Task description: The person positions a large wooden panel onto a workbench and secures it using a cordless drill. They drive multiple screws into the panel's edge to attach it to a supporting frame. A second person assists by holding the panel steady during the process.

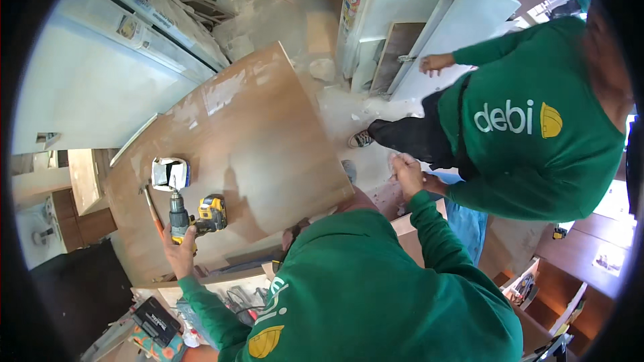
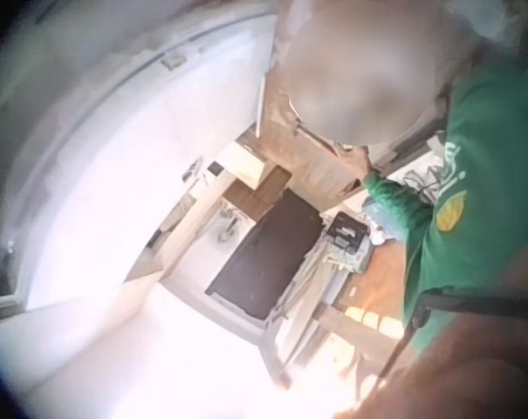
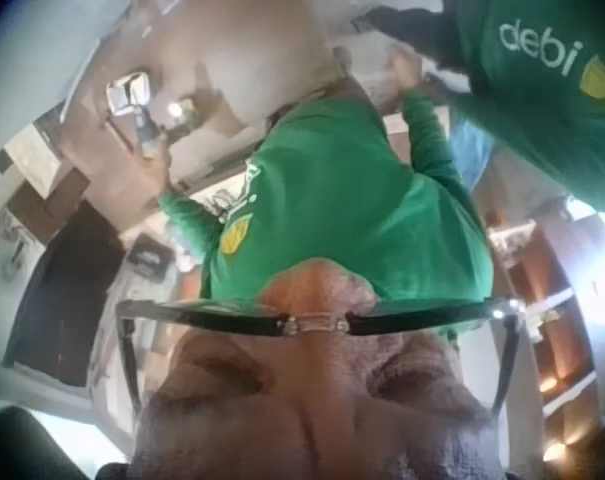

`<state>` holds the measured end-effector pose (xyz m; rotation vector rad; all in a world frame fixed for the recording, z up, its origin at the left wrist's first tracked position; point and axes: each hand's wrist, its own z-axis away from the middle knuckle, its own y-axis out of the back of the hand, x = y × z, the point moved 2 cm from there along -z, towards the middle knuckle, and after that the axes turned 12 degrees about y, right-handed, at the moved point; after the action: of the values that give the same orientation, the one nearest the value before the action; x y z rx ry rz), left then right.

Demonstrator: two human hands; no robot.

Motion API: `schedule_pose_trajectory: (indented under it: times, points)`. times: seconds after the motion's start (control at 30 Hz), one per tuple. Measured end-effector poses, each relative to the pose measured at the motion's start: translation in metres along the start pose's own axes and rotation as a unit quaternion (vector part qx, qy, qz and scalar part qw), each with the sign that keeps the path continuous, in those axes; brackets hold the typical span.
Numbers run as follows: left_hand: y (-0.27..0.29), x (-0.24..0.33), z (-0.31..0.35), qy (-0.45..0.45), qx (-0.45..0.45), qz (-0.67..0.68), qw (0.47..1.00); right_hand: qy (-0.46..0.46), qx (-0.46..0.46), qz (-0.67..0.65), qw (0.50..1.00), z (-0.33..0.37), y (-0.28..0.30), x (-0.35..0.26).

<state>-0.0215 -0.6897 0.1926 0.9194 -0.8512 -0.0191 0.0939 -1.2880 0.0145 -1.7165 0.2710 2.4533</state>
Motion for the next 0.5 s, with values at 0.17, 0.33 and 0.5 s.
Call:
schedule_pose_trajectory:
  times: [0.17, 0.33, 0.5]
  points:
    - [-0.002, 0.007, -0.005, 0.007, -0.025, -0.044, 0.999, -0.011, -0.016, 0.099, 0.995, -0.033, 0.048, 0.017]
    - [-0.006, 0.016, 0.000, 0.018, 0.012, -0.100, 0.995, -0.011, -0.018, 0.215, 0.976, -0.026, 0.077, 0.037]
    - [-0.030, 0.062, 0.029, 0.031, 0.071, -0.025, 0.997, 0.053, -0.115, 0.291, 0.948, -0.028, 0.115, 0.058]
